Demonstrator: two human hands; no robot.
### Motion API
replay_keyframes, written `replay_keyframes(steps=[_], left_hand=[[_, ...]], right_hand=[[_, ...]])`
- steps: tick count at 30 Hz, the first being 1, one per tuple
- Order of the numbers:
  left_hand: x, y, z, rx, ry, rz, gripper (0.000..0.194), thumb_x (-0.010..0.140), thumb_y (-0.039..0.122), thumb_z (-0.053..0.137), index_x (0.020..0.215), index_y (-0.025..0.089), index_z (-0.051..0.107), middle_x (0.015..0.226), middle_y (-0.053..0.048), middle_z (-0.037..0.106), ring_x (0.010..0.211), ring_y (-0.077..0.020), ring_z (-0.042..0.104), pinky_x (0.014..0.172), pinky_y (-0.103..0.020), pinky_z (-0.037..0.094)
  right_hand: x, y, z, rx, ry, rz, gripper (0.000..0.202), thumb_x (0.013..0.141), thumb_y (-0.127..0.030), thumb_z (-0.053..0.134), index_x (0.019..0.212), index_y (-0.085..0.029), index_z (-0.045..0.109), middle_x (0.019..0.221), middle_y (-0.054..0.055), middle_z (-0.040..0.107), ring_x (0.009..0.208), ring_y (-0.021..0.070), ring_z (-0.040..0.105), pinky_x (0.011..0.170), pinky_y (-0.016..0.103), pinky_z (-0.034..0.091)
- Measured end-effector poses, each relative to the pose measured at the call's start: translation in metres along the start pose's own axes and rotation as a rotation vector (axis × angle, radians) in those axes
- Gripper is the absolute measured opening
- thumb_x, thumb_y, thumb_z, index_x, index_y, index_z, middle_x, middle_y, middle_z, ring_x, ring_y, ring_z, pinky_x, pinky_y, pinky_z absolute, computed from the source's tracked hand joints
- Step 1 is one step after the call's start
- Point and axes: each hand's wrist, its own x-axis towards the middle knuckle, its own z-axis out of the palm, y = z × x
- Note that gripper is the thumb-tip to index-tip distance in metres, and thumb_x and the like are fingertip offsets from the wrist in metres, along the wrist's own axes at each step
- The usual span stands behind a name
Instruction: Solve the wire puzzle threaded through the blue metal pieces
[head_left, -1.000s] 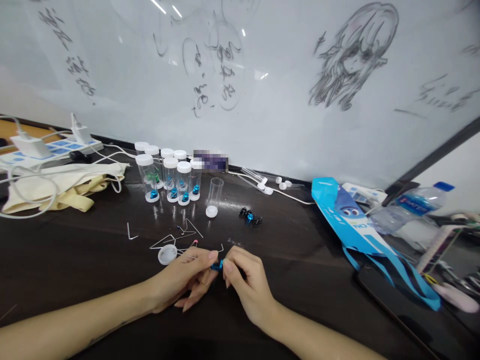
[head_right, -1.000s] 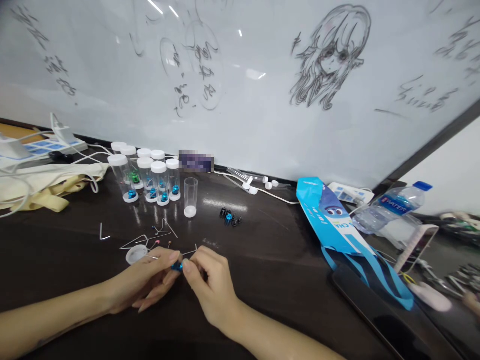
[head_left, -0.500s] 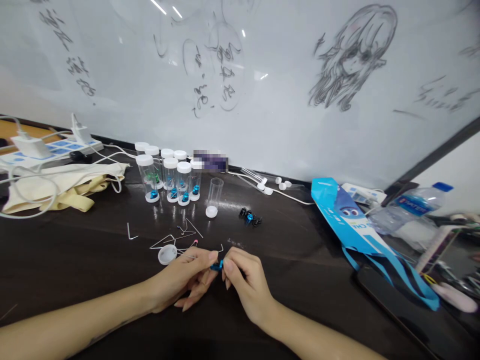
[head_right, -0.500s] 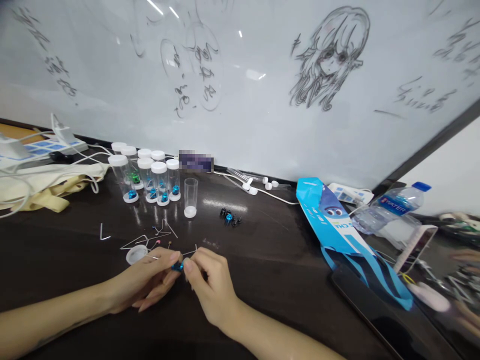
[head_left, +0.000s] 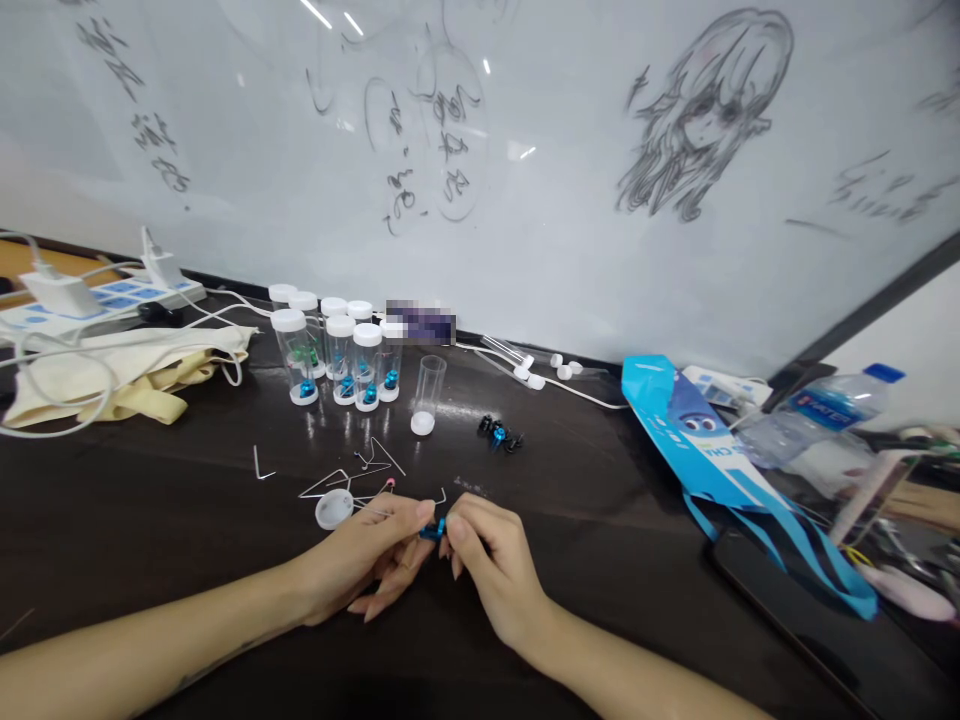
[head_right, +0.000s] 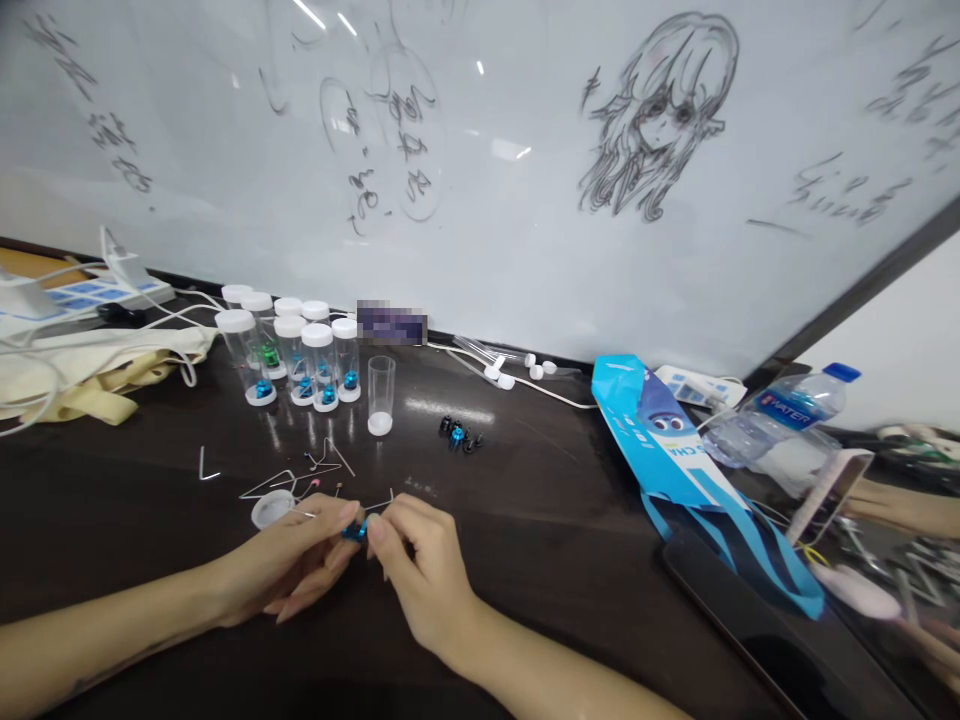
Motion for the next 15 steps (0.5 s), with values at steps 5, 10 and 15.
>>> replay_keyframes(steps=[5, 10, 15], left_hand=[[0.0018, -0.0012, -0.0021, -0.045, 0.029, -0.007, 0.051, 0.091, 0.056, 0.05, 0.058, 0.017, 0.049, 0.036, 0.007, 0.039, 0.024, -0.0049, 0.033, 0.023, -0.013, 0.019], [0.0008, -0.0003, -0.0013, -0.031, 0.014, -0.004, 0.053, 0.089, 0.058, 0.052, 0.056, 0.017, 0.048, 0.036, 0.007, 0.039, 0.024, -0.0047, 0.033, 0.023, -0.013, 0.019], [-0.0004, 0.0004, -0.0004, -0.017, -0.004, -0.004, 0.053, 0.087, 0.06, 0.054, 0.057, 0.017, 0.048, 0.037, 0.007, 0.04, 0.026, -0.0044, 0.034, 0.024, -0.012, 0.02]], right_hand=[[-0.0012, -0.0018, 0.0019, 0.015, 0.039, 0.014, 0.015, 0.096, -0.028, 0.054, 0.087, -0.018, 0.06, 0.085, 0.002, 0.053, 0.063, 0.0124, 0.049, 0.06, 0.026, 0.039], [-0.0004, -0.0007, 0.0009, 0.006, 0.021, 0.007, 0.029, 0.098, -0.031, 0.05, 0.074, -0.018, 0.057, 0.073, 0.0, 0.053, 0.064, 0.0135, 0.05, 0.061, 0.027, 0.038], [-0.0007, 0.0001, 0.0002, 0.005, 0.011, -0.006, 0.04, 0.1, -0.031, 0.046, 0.063, -0.019, 0.051, 0.063, -0.001, 0.049, 0.063, 0.014, 0.05, 0.062, 0.027, 0.038]])
